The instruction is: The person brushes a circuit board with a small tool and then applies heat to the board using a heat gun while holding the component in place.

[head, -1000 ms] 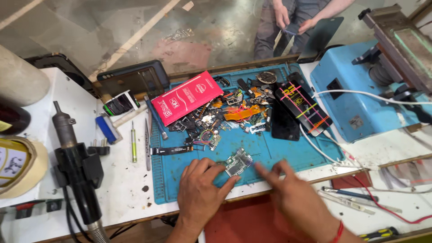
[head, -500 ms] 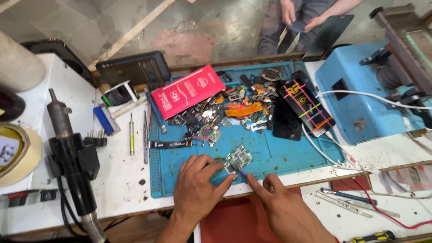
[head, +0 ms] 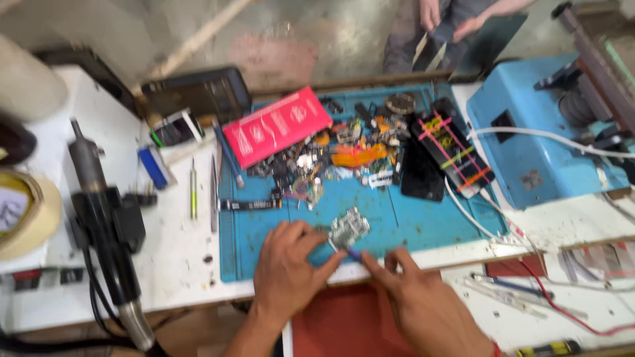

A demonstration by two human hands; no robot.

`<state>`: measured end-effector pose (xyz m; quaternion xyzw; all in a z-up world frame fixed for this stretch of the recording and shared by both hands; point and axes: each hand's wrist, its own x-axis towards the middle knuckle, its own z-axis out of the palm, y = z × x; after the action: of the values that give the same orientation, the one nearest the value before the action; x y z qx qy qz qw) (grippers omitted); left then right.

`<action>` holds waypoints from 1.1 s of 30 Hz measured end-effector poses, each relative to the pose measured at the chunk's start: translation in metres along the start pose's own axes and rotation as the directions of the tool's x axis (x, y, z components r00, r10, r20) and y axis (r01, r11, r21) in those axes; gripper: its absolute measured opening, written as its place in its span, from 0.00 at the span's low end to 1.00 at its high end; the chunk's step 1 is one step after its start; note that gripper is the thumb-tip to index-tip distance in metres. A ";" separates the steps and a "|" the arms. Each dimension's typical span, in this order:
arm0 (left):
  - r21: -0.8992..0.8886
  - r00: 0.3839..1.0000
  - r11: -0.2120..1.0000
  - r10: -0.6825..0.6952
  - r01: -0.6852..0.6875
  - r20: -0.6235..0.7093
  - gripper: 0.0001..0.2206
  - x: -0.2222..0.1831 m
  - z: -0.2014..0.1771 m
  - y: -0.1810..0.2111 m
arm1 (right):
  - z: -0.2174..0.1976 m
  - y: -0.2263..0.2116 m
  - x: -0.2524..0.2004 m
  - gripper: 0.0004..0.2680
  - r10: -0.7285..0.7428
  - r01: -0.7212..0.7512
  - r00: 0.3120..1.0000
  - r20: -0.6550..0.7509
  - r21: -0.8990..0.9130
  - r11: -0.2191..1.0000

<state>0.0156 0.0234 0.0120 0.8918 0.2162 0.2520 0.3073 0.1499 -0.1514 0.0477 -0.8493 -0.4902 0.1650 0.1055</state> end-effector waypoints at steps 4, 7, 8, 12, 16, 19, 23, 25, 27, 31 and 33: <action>0.014 1.000 1.000 -0.019 0.018 0.020 0.14 0.002 0.001 -0.006 | -0.001 0.007 0.001 0.26 -0.051 0.051 0.999 -0.014 -0.015 0.999; -0.016 1.000 1.000 -0.013 0.013 -0.008 0.14 -0.001 0.000 -0.003 | -0.002 0.010 0.006 0.27 -0.110 0.110 0.994 0.015 -0.017 0.994; -0.009 1.000 1.000 -0.012 0.012 -0.009 0.14 0.000 0.001 -0.002 | -0.002 0.011 0.004 0.27 -0.114 0.114 0.993 0.035 -0.022 0.993; -0.017 1.000 0.999 -0.030 0.030 -0.008 0.14 -0.002 0.003 -0.002 | -0.002 0.019 0.011 0.24 -0.106 0.106 0.994 -0.021 0.006 0.994; -0.002 0.999 0.999 -0.038 0.038 -0.012 0.14 -0.001 0.003 -0.003 | -0.001 0.018 0.018 0.21 -0.086 0.085 0.996 -0.032 -0.045 0.995; -0.020 0.999 0.999 -0.048 0.048 -0.019 0.15 -0.002 0.004 -0.004 | 0.000 0.010 0.008 0.21 -0.120 0.121 0.992 0.026 -0.043 0.992; -0.033 0.999 0.999 -0.038 0.037 -0.025 0.18 -0.002 0.003 -0.004 | -0.011 0.014 0.025 0.20 -0.111 0.102 0.988 -0.104 -0.086 0.991; -0.032 0.998 0.999 -0.040 0.039 -0.044 0.21 0.000 0.002 -0.003 | -0.009 0.002 0.016 0.23 -0.115 0.117 0.993 0.029 -0.118 0.986; -0.049 0.996 0.995 -0.090 0.089 -0.020 0.24 0.000 0.000 -0.004 | -0.009 -0.003 0.019 0.24 -0.099 0.112 0.991 0.091 -0.154 0.982; -0.059 0.996 0.994 -0.088 0.087 -0.027 0.27 0.000 0.001 -0.002 | -0.016 -0.005 0.022 0.25 -0.085 0.111 0.988 0.128 -0.207 0.972; -0.059 0.994 0.992 -0.111 0.110 -0.010 0.26 0.001 0.000 -0.005 | -0.018 -0.005 0.026 0.25 -0.108 0.134 0.984 0.141 -0.195 0.972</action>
<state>0.0147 0.0273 0.0092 0.8674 0.2598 0.2468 0.3453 0.1648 -0.1267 0.0612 -0.8117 -0.5612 0.1618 -0.0042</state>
